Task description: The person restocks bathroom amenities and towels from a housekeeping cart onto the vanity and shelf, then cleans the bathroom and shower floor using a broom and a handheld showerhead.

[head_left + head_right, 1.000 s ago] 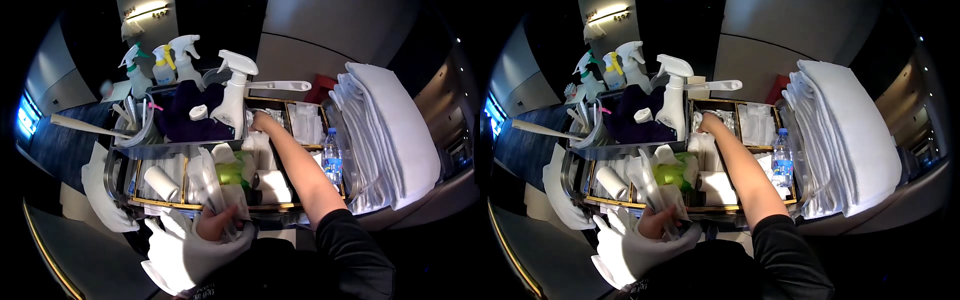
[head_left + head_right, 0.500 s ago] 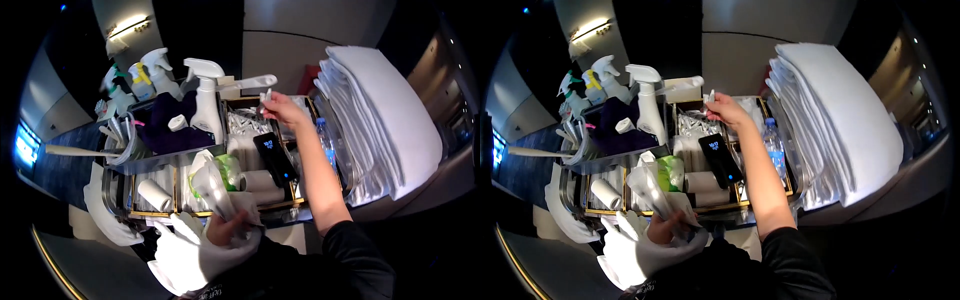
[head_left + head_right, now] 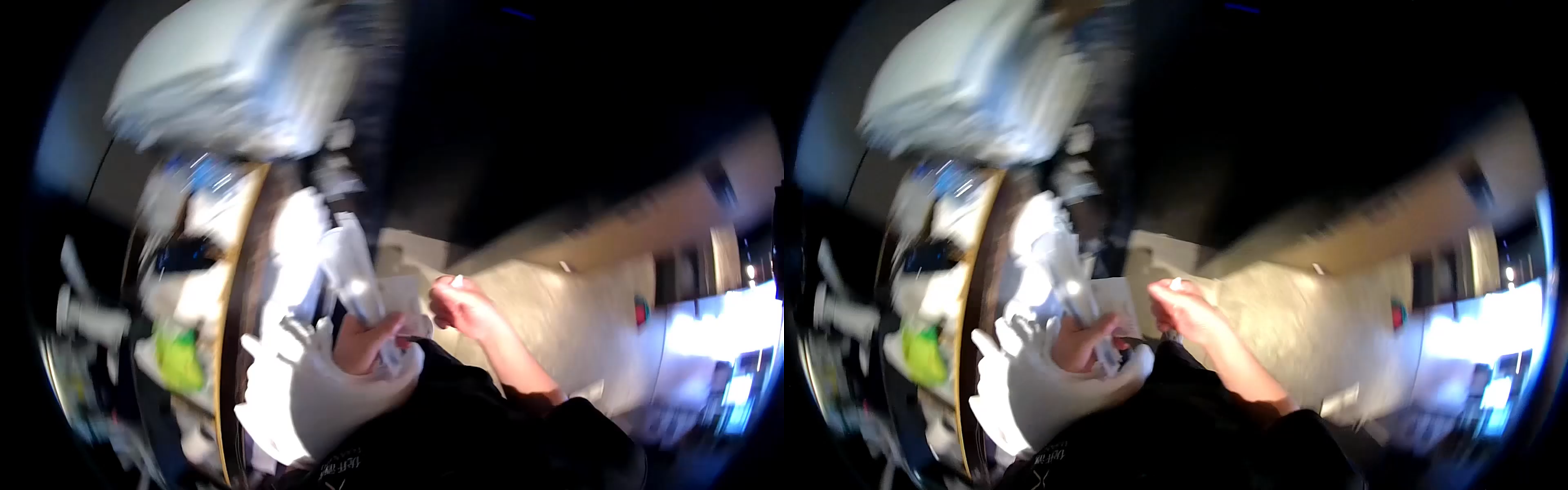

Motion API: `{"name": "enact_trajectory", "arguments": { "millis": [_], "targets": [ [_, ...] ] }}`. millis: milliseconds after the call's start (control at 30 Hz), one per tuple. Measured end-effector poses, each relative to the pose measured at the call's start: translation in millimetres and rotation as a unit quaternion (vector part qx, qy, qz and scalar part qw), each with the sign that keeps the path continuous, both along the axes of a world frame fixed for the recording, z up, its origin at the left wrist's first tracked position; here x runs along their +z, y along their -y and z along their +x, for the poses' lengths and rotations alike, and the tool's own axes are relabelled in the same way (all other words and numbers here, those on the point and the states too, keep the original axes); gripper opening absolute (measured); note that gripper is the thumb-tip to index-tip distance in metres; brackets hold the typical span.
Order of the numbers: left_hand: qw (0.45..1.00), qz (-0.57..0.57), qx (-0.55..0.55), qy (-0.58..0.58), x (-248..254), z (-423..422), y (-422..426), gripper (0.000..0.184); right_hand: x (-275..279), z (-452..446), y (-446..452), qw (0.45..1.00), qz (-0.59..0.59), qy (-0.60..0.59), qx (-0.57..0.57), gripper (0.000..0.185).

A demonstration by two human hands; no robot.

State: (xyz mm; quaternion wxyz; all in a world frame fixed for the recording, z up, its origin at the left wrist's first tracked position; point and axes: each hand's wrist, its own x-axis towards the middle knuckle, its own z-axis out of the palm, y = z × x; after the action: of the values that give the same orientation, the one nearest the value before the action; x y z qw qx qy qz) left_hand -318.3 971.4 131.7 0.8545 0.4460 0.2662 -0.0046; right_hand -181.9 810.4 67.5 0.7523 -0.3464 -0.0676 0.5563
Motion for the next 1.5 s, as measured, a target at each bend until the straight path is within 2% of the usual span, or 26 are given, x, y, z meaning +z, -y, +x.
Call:
{"name": "enact_trajectory", "arguments": {
  "millis": [33,100,167,233,333,400,433,467,567,667,767,833,900,967,1000,1033,1067,1100,1133,1167,1200,1233,1267,1367,1400,1500],
  "targets": [
    [0.996,-0.026,-0.087,0.017,-12.4,15.5,23.7,0.022,7.0,-9.5,41.3,0.983,-0.144,0.081,-0.084,0.032],
    [0.967,0.030,-0.246,0.059,4.2,51.2,81.3,0.022,6.6,-17.7,108.8,0.973,-0.123,0.096,-0.171,0.033],
    [0.936,0.044,-0.328,0.123,-1.0,91.4,162.8,0.029,38.4,-15.9,182.0,0.934,-0.171,0.210,-0.234,0.036],
    [0.930,0.015,-0.353,0.104,-1.4,119.5,268.9,0.058,42.0,-15.7,267.2,0.904,-0.157,0.257,-0.304,0.041],
    [0.854,-0.038,-0.490,0.171,-23.0,156.8,405.0,0.070,52.1,-20.7,401.2,0.877,-0.174,0.209,-0.396,0.035],
    [0.822,-0.044,-0.560,0.091,-30.4,172.2,486.3,0.067,38.2,-26.4,474.0,0.837,-0.231,0.122,-0.482,0.027],
    [0.803,-0.079,-0.589,0.037,-36.5,176.9,526.9,0.065,30.1,-32.2,510.4,0.769,-0.251,0.095,-0.580,0.022],
    [0.793,-0.086,-0.603,0.037,-26.4,182.3,564.5,0.063,26.4,-32.2,547.3,0.718,-0.161,0.047,-0.676,0.025],
    [0.755,-0.113,-0.642,0.073,-17.5,207.8,657.3,0.062,31.4,-31.6,645.9,0.610,-0.080,0.007,-0.789,0.027],
    [0.741,-0.158,-0.651,0.046,-17.0,230.2,727.4,0.057,35.2,-14.0,706.7,0.627,-0.128,0.037,-0.767,0.030],
    [0.771,-0.183,-0.610,0.003,-39.5,282.7,830.8,0.051,11.3,33.9,794.3,0.636,-0.122,0.028,-0.761,0.030],
    [0.795,-0.158,-0.586,0.011,-59.1,318.7,893.4,0.047,8.6,64.8,841.9,0.592,-0.125,-0.003,-0.796,0.022],
    [0.771,-0.182,-0.609,0.049,-66.7,344.2,949.1,0.047,19.9,85.1,882.6,0.651,-0.260,0.110,-0.704,0.019],
    [0.730,-0.173,-0.660,0.046,-55.1,382.0,1012.3,0.046,34.3,122.3,933.2,0.673,-0.259,0.079,-0.689,0.026],
    [0.696,-0.164,-0.699,0.000,-44.1,396.5,1040.2,0.043,26.9,132.7,965.2,0.665,-0.341,0.122,-0.653,0.025],
    [0.669,-0.135,-0.729,0.042,-45.7,408.4,1068.4,0.041,18.1,144.1,994.1,0.652,-0.412,0.162,-0.616,0.024],
    [0.685,-0.135,-0.714,0.050,-42.4,412.8,1098.5,0.038,26.9,152.6,1022.1,0.628,-0.441,0.174,-0.618,0.023],
    [0.700,-0.132,-0.700,0.055,-42.5,420.1,1125.0,0.035,29.0,162.5,1043.1,0.606,-0.421,0.172,-0.653,0.025],
    [0.628,-0.143,-0.765,-0.003,-54.9,442.9,1150.3,0.028,38.3,172.8,1061.0,0.610,-0.350,0.110,-0.703,0.027],
    [0.591,-0.137,-0.793,0.054,-41.7,461.6,1175.9,0.026,47.4,181.6,1078.3,0.609,-0.276,0.047,-0.742,0.029],
    [0.555,-0.132,-0.813,0.113,-28.7,480.4,1201.5,0.024,48.9,190.1,1104.9,0.611,-0.306,0.031,-0.729,0.031],
    [0.549,-0.169,-0.816,0.065,-50.4,490.4,1235.1,0.024,44.3,198.6,1129.9,0.614,-0.336,0.018,-0.714,0.033],
    [0.573,-0.180,-0.797,0.059,-56.2,531.1,1270.9,0.025,36.8,241.2,1160.8,0.601,-0.297,-0.003,-0.742,0.029],
    [0.553,-0.067,-0.830,-0.032,-75.2,593.9,1365.8,0.027,20.0,297.6,1244.7,0.583,-0.265,0.004,-0.768,0.031],
    [0.559,-0.084,-0.824,-0.029,-78.9,618.2,1397.7,0.031,17.4,320.5,1278.3,0.572,-0.238,-0.001,-0.785,0.035],
    [0.622,-0.154,-0.767,-0.016,-73.0,706.3,1496.0,0.036,21.5,417.5,1395.2,0.623,-0.223,0.052,-0.748,0.039]
  ]
}}
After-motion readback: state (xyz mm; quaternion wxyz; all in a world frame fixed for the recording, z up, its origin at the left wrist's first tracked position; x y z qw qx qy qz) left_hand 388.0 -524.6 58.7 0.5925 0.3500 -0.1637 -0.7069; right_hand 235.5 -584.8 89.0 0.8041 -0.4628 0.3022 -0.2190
